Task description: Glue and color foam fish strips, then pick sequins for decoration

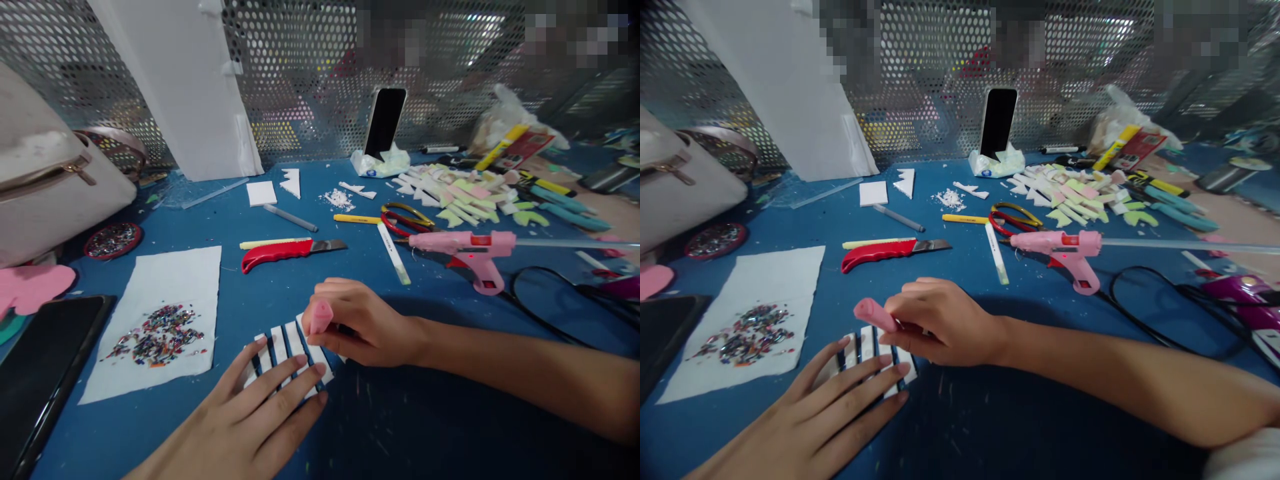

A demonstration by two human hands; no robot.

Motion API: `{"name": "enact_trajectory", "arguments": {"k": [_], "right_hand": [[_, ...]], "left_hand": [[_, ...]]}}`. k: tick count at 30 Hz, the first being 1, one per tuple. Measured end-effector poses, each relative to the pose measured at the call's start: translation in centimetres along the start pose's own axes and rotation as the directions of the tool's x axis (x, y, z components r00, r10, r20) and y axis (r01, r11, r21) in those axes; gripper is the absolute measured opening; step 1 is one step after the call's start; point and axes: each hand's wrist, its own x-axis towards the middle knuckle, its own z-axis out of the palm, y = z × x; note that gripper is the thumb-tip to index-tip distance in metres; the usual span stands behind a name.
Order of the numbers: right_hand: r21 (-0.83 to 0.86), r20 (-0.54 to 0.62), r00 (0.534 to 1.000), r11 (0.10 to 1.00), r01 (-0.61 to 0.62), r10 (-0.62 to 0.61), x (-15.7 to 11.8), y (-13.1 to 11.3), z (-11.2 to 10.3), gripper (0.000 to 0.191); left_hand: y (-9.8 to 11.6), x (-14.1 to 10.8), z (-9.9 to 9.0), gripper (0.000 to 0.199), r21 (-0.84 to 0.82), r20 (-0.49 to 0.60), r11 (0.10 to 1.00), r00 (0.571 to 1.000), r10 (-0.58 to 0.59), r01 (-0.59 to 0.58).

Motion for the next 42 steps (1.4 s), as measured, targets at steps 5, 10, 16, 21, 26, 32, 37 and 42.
{"name": "enact_trajectory", "arguments": {"k": [5, 10, 16, 21, 26, 32, 37, 42], "right_hand": [[-0.006, 0.004, 1.0, 1.0, -0.003, 0.003, -0.1, 0.1, 0.0, 0.017], [0.003, -0.002, 1.0, 1.0, 0.005, -0.005, -0.1, 0.1, 0.1, 0.016], [-0.005, 0.003, 1.0, 1.0, 0.014, -0.014, 0.3, -0.2, 0.1, 0.01], [0.037, 0.018, 0.999, 0.999, 0.037, -0.038, 0.5, -0.2, -0.1, 0.007], [0.04, 0.097, 0.995, 0.999, -0.003, 0.0, 0.4, 0.1, -0.1, 0.019], [0.036, 0.072, 0.997, 0.999, 0.011, -0.014, 0.4, 0.1, -0.1, 0.014], [0.086, 0.059, 0.998, 0.996, -0.006, 0.0, 0.3, 0.2, 0.0, 0.011], [0.087, 0.066, 0.997, 0.995, -0.042, 0.036, 0.3, 0.2, 0.0, 0.007]], "left_hand": [[-0.2, 0.1, -0.2, 0.043, 0.008, 0.016, 1.0, 1.0, 0.0, 0.0], [-0.3, 0.1, -0.4, 0.042, 0.02, 0.022, 0.999, 0.999, 0.048, -0.049], [-0.6, 0.1, -0.5, 0.04, 0.025, 0.016, 0.998, 0.998, 0.056, -0.056], [-1.0, 0.3, -0.9, 0.042, 0.042, 0.001, 0.994, 0.995, 0.102, -0.102], [-0.7, 0.2, -0.8, 0.039, 0.012, 0.022, 0.998, 0.997, 0.068, -0.068], [-0.5, 0.2, -0.9, 0.041, 0.016, 0.032, 0.999, 0.998, 0.049, -0.049], [-0.4, 0.2, -1.0, 0.043, -0.001, 0.048, 1.0, 0.999, 0.008, -0.008], [-0.4, 0.1, -0.8, 0.04, 0.025, 0.028, 0.999, 0.999, 0.042, -0.043]]}}
